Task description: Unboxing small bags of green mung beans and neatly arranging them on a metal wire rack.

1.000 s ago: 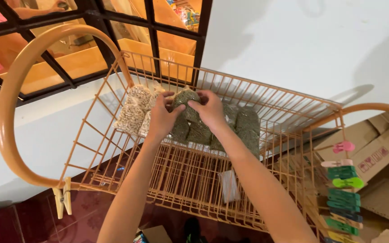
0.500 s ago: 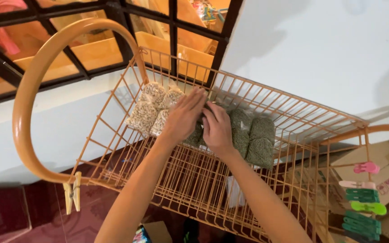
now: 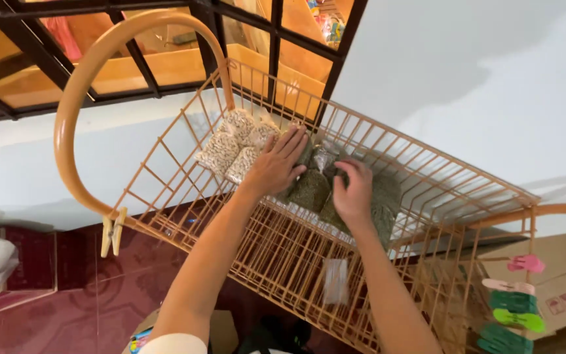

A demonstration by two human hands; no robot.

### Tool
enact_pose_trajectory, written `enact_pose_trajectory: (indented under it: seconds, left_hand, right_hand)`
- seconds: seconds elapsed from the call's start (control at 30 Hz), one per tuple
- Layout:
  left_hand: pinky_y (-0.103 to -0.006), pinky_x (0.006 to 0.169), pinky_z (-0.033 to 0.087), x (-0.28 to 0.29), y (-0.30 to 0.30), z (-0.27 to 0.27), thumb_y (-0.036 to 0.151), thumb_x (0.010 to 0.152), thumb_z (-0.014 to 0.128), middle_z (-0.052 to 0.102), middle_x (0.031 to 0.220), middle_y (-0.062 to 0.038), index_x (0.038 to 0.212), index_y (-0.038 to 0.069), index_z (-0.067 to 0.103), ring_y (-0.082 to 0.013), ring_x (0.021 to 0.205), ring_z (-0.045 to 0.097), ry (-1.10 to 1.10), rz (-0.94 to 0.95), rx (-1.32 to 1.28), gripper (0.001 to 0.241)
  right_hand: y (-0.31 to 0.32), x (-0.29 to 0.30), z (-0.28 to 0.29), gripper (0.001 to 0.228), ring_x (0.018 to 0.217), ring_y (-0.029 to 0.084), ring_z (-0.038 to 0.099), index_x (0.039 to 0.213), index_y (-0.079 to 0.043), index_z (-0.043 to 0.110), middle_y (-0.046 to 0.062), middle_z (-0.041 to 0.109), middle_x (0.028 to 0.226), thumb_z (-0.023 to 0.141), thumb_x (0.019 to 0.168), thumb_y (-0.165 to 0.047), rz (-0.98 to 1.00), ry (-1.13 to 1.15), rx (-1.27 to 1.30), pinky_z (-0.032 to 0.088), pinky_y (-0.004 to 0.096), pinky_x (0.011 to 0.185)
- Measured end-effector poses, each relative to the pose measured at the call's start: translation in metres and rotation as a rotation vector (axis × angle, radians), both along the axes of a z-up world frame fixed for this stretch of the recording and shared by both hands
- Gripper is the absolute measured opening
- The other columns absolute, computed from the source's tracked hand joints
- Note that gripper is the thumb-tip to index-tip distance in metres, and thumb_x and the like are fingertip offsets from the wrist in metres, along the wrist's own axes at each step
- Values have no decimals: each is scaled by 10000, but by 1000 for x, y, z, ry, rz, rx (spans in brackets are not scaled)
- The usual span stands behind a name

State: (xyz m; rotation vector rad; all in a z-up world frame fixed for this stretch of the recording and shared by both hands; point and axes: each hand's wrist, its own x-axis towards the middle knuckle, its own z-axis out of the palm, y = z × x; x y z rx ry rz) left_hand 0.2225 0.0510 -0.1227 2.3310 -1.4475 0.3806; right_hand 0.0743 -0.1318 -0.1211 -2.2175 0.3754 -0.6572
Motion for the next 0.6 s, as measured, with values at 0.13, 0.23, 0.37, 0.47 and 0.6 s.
enact_pose_trajectory:
  seconds: [0.13,0.23,0.37,0.47,0.6]
  left_hand:
    - [-601,1239,174,2,-3,-3,472,1046,437,168,1722,-84,1624,42,243,-267,1594,119,16,-2,60,746]
    - [-605,1248,137,17,-9,-16,444,1070,397,143,1741,-64,1637,61,254,-268,1607,87,168,-31,3,699]
    - [-602,1255,48,39,-13,-34,423,1079,355,111,1756,3,1635,114,291,-248,1621,16,586,-83,-97,640]
    - [-584,1260,31,55,-13,-33,462,1082,357,100,1756,2,1628,111,303,-240,1622,-1,663,-188,-148,651]
    - [-555,1272,56,53,2,-11,441,1102,374,126,1746,-4,1629,120,289,-252,1618,19,716,-263,-159,623]
  right_hand:
    - [9,-4,0,413,1359,362,431,1278,-25,636,145,566,1363,722,932,-233,-12,159,-289,360,513,1173]
    - [17,2,-2,589,1372,406,316,1352,23,566,178,472,1410,738,933,-353,52,299,-415,218,639,1131]
    - [31,8,3,562,1436,377,273,1303,-20,568,144,437,1426,745,917,-389,31,478,-440,89,713,1183]
    - [34,12,5,483,1405,384,305,1200,-24,578,139,455,1409,780,883,-327,-27,507,-443,134,676,1189]
    - [43,5,5,434,1278,390,468,1200,-32,548,157,516,1276,773,883,-223,16,392,-400,221,639,1189]
